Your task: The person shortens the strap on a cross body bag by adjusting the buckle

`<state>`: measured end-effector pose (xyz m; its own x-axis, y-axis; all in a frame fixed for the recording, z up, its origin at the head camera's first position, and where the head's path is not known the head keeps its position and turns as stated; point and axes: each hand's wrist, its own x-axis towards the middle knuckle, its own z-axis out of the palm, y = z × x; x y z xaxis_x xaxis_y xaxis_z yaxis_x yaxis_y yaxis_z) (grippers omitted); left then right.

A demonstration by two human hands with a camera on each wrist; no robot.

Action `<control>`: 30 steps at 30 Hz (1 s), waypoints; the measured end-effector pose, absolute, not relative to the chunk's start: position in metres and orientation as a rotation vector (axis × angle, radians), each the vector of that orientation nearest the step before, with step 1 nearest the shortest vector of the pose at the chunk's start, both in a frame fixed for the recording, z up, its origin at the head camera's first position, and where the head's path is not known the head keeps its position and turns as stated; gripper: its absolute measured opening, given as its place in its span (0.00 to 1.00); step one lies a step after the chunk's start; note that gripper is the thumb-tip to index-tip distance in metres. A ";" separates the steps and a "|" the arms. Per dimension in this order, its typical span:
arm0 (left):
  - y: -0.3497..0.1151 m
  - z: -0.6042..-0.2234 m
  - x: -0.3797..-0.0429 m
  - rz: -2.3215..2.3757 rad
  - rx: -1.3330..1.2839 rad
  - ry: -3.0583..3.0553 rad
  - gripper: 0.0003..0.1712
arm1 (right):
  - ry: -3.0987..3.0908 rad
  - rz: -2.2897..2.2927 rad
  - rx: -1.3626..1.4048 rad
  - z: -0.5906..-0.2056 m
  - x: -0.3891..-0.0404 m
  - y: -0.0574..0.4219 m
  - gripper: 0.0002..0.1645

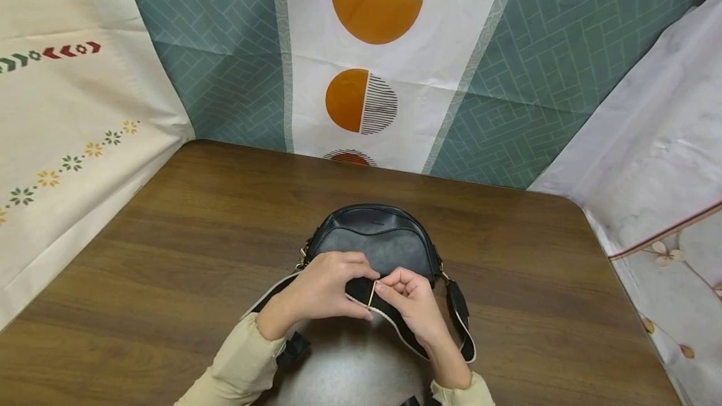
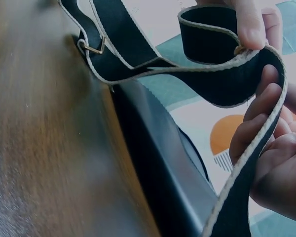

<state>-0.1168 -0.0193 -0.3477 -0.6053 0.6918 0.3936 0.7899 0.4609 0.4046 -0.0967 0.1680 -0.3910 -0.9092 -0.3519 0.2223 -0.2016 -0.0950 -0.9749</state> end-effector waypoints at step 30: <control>-0.017 -0.348 -0.115 -0.756 -1.288 -2.572 0.27 | 2.080 -2.109 -0.668 -0.393 -0.099 0.176 0.05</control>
<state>-0.1153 -0.0169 -0.3479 -0.6136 0.7011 0.3632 0.7861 0.4993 0.3643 -0.0994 0.1758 -0.3931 -0.8980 -0.3736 0.2324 -0.2272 -0.0585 -0.9721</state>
